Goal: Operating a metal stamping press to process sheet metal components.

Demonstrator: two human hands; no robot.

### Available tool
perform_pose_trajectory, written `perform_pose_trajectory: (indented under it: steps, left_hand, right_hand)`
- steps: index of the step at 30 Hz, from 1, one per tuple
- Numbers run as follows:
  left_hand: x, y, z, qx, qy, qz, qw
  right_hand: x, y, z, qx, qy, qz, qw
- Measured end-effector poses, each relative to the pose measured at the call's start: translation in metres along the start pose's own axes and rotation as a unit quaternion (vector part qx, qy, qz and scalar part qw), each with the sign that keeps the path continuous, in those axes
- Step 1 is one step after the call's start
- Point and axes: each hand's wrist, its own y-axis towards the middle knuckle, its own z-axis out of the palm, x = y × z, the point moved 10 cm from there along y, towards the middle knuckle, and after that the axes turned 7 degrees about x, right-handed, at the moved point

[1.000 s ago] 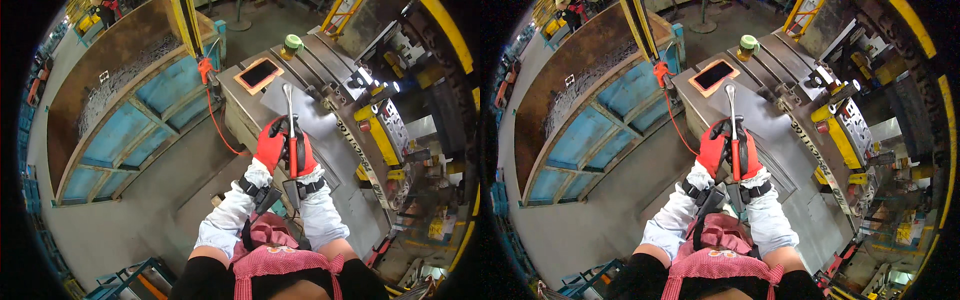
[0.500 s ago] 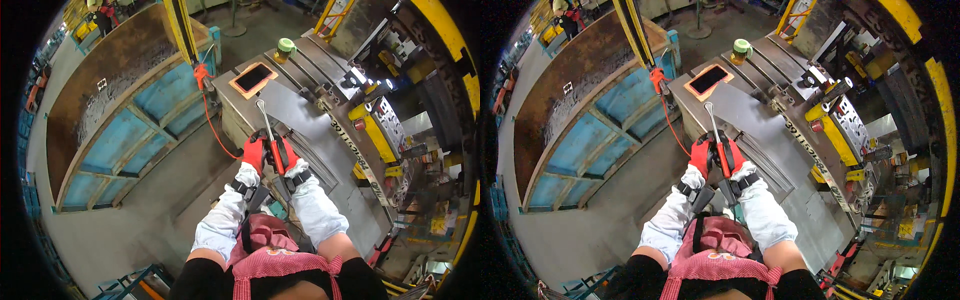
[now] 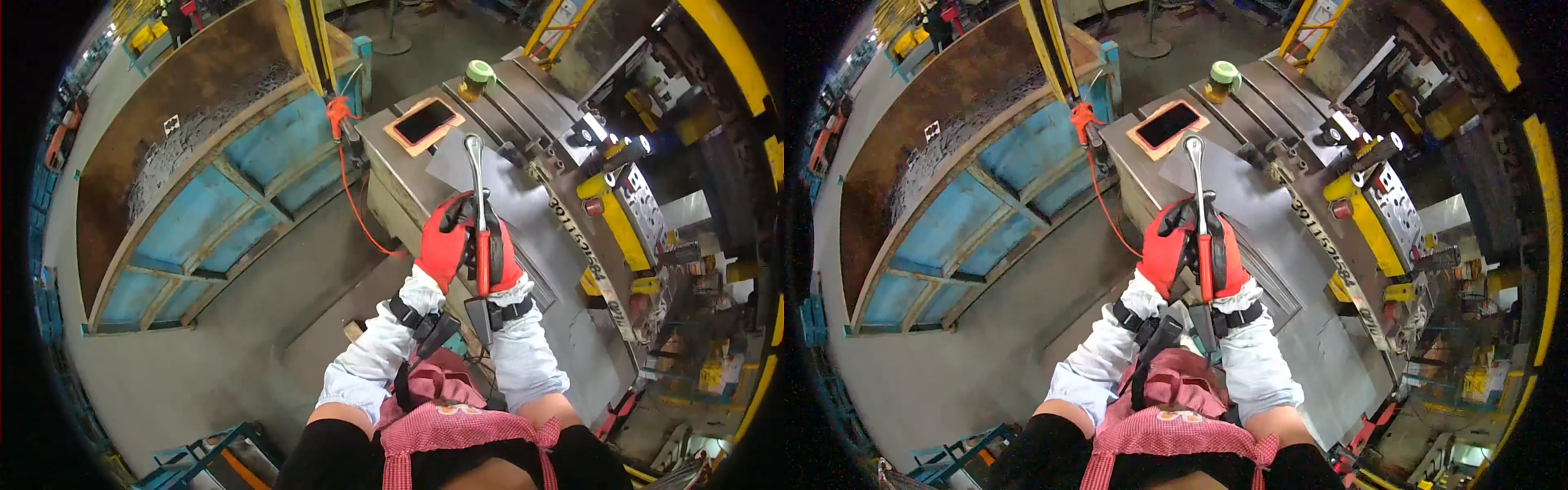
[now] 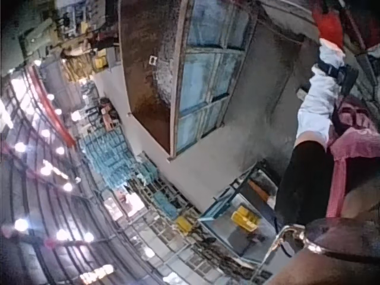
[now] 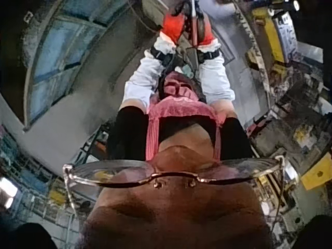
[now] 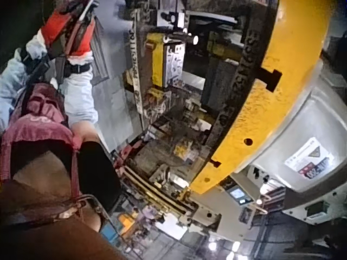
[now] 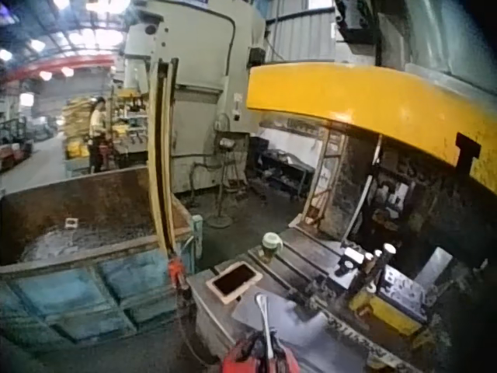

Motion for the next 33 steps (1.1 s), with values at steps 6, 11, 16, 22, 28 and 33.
perform_pose_trajectory:
  steps: [6,11,16,22,28,33]
  left_hand:
    - [0.016,-0.006,-0.036,-0.106,0.135,-0.050,0.984]
    - [-0.010,0.061,-0.105,-0.156,0.173,0.126,0.964]
    - [0.057,0.105,-0.055,0.110,-0.035,-0.294,0.949]
    - [0.051,0.085,-0.042,0.161,-0.025,-0.184,0.969]
    - [0.035,0.023,-0.043,0.223,0.252,0.044,0.941]
    - [0.028,-0.038,-0.053,0.119,0.604,0.204,0.762]
  right_hand:
    - [-0.032,-0.055,-0.023,-0.052,0.062,0.112,0.990]
    - [-0.041,-0.127,-0.031,-0.038,0.056,0.145,0.987]
    - [-0.040,-0.186,-0.041,-0.051,0.163,0.121,0.978]
    - [-0.023,-0.229,-0.076,-0.132,0.125,0.128,0.975]
    - [-0.025,-0.257,-0.115,-0.208,0.181,0.025,0.961]
    - [-0.023,-0.261,-0.120,-0.203,0.184,0.022,0.961]
